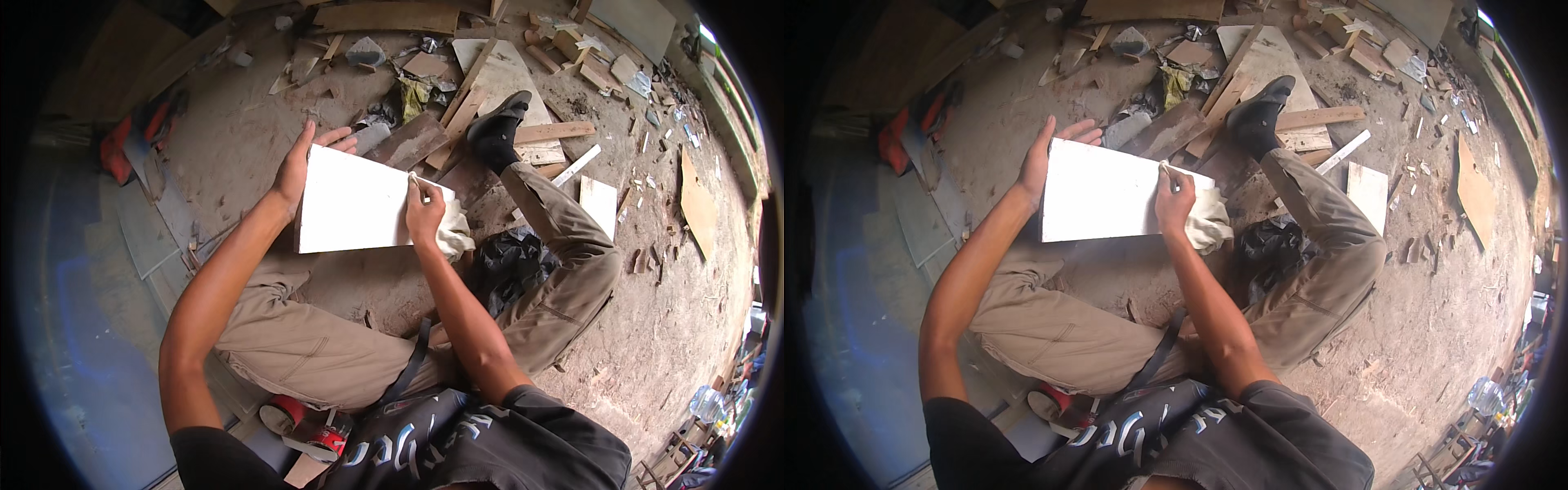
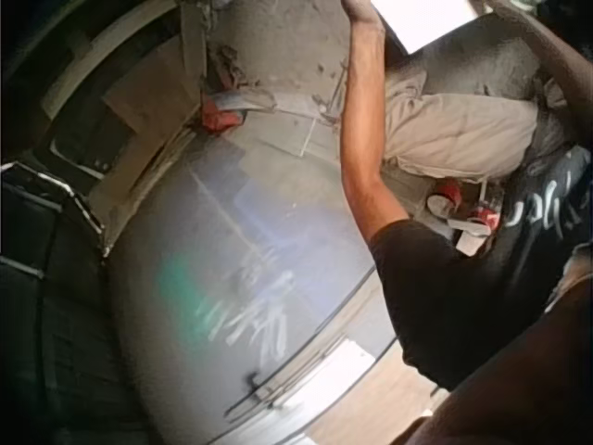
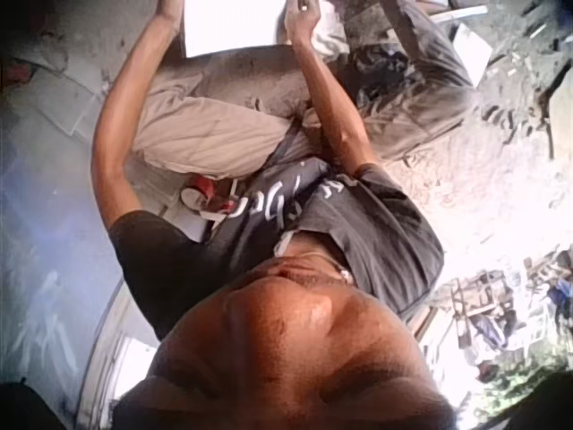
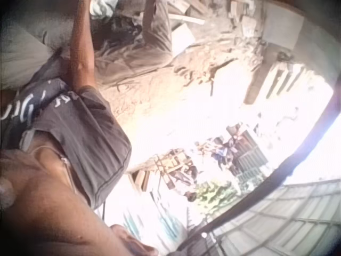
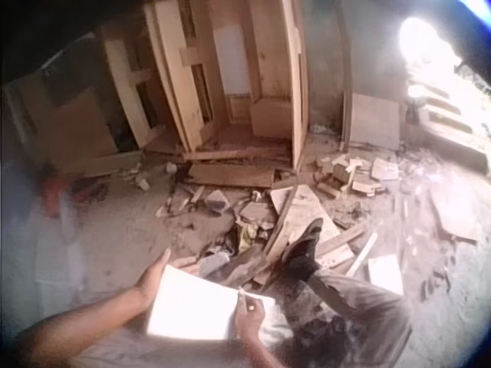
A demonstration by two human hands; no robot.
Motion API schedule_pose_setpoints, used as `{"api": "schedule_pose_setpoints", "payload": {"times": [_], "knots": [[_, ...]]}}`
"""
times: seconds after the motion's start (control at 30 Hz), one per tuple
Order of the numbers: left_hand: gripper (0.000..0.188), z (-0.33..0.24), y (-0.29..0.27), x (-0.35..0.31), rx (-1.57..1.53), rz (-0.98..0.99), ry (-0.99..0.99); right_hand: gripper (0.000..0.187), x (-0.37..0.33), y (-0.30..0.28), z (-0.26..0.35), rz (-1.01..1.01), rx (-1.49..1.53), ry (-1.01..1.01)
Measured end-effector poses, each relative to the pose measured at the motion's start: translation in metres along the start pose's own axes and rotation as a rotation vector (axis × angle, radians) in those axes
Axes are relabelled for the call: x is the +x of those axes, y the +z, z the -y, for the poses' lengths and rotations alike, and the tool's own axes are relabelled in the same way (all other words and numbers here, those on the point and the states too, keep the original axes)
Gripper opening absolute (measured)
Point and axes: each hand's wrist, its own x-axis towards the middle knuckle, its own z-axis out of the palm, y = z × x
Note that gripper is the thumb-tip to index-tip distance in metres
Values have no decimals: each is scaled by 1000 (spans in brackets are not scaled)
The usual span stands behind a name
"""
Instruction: The person wipes a white rectangular board with a cloth while sitting on the floor. Then, the person picks up a thin wooden plank and uses a hammer to tap it repeatedly.
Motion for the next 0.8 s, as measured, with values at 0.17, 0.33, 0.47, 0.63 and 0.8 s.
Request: {"api": "schedule_pose_setpoints", "payload": {"times": [0.17,0.33,0.47,0.63,0.8], "knots": [[87,-1,7,4,-63,4,-37,12,-14,31,108,141,177,-301],[91,-9,22,-9,92,-103,-71,13,-35,32,144,193,285,-398],[82,-6,5,-7,400,-168,-74,12,-10,-12,-35,-71,-71,-157],[61,-29,0,9,775,-257,-129,24,-2,-79,-144,12,-449,378],[62,-27,-41,20,859,-411,-170,24,15,-37,-98,-72,-110,140]]}}
